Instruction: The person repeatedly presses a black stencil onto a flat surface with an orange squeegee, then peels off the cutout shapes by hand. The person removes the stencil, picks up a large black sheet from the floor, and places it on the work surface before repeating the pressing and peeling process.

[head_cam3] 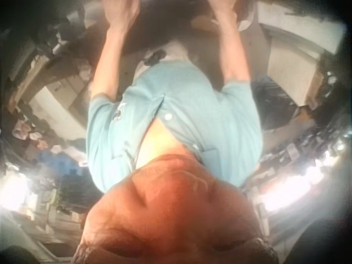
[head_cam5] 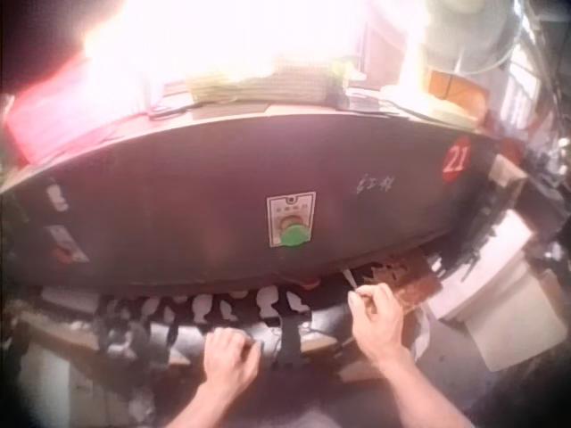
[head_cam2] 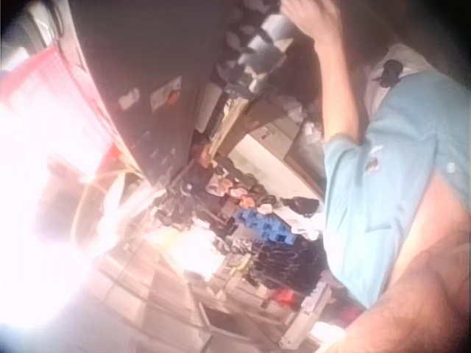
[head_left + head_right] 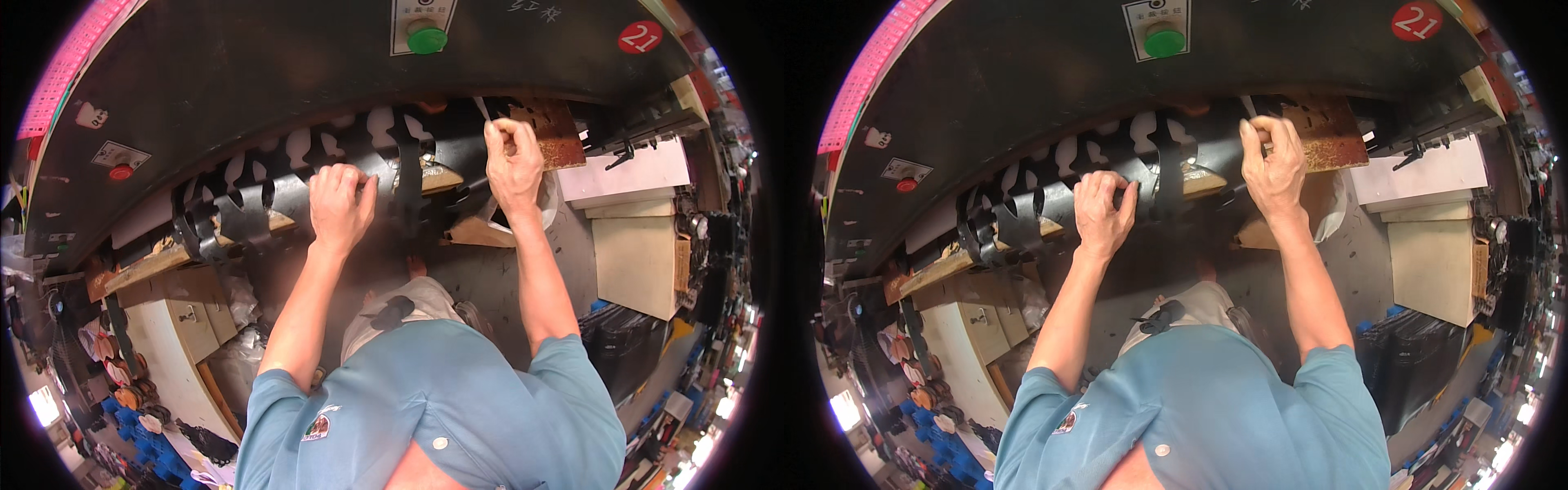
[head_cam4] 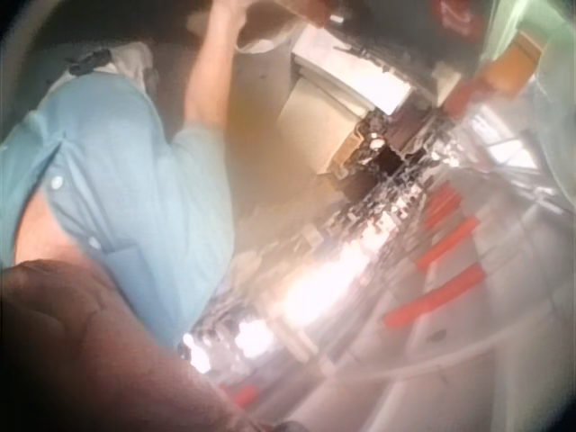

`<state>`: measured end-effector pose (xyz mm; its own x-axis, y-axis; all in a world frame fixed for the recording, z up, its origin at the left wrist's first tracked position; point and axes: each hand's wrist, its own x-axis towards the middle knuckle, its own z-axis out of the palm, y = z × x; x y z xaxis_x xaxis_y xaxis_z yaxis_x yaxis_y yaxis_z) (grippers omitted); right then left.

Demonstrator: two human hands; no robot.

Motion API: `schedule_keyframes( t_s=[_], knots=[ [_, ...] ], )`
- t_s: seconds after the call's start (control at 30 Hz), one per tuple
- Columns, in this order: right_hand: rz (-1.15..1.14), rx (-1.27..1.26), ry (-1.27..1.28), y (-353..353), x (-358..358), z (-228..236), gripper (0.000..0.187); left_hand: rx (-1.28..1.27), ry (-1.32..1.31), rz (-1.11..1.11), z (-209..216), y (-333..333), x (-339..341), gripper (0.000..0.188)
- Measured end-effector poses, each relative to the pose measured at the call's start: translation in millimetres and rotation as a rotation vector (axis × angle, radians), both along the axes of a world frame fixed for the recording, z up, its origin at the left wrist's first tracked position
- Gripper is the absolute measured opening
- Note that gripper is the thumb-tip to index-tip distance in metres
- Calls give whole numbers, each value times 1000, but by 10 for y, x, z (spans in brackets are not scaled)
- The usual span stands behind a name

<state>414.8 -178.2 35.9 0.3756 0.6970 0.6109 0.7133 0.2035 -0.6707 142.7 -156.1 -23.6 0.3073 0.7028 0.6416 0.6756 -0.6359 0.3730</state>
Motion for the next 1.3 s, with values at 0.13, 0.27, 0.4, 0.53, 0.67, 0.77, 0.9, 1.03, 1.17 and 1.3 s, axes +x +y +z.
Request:
schedule_keyframes(
  t_s=[0.13,0.27,0.4,0.53,0.67,0.77,0.9,1.03,1.17,1.3],
  knots=[
    [384,338,-155,333,-360,670,11,50,-22,12,-24,32,35,23],
    [325,309,-399,643,-525,700,6,65,-11,55,-84,72,44,22],
    [237,25,-71,133,-205,-8,9,98,-34,63,-115,80,45,22],
    [-201,-56,-178,-59,186,-694,15,113,-16,111,-97,84,67,23],
    [-161,-71,-324,-39,359,-1020,20,111,-5,123,-79,83,88,22],
    [-116,-71,-240,-14,374,-1102,20,105,-2,124,-81,81,91,23],
    [-142,-58,-138,-1,335,-1160,24,109,-8,126,-94,98,84,23],
    [-136,-139,-73,-3,341,-1183,27,63,-1,135,-106,122,81,22],
    [-109,-190,-42,-49,373,-1156,30,-13,-4,125,-114,130,84,21],
    [-92,-180,2,-128,350,-1119,32,-65,-2,112,-98,99,72,22]
  ],
)
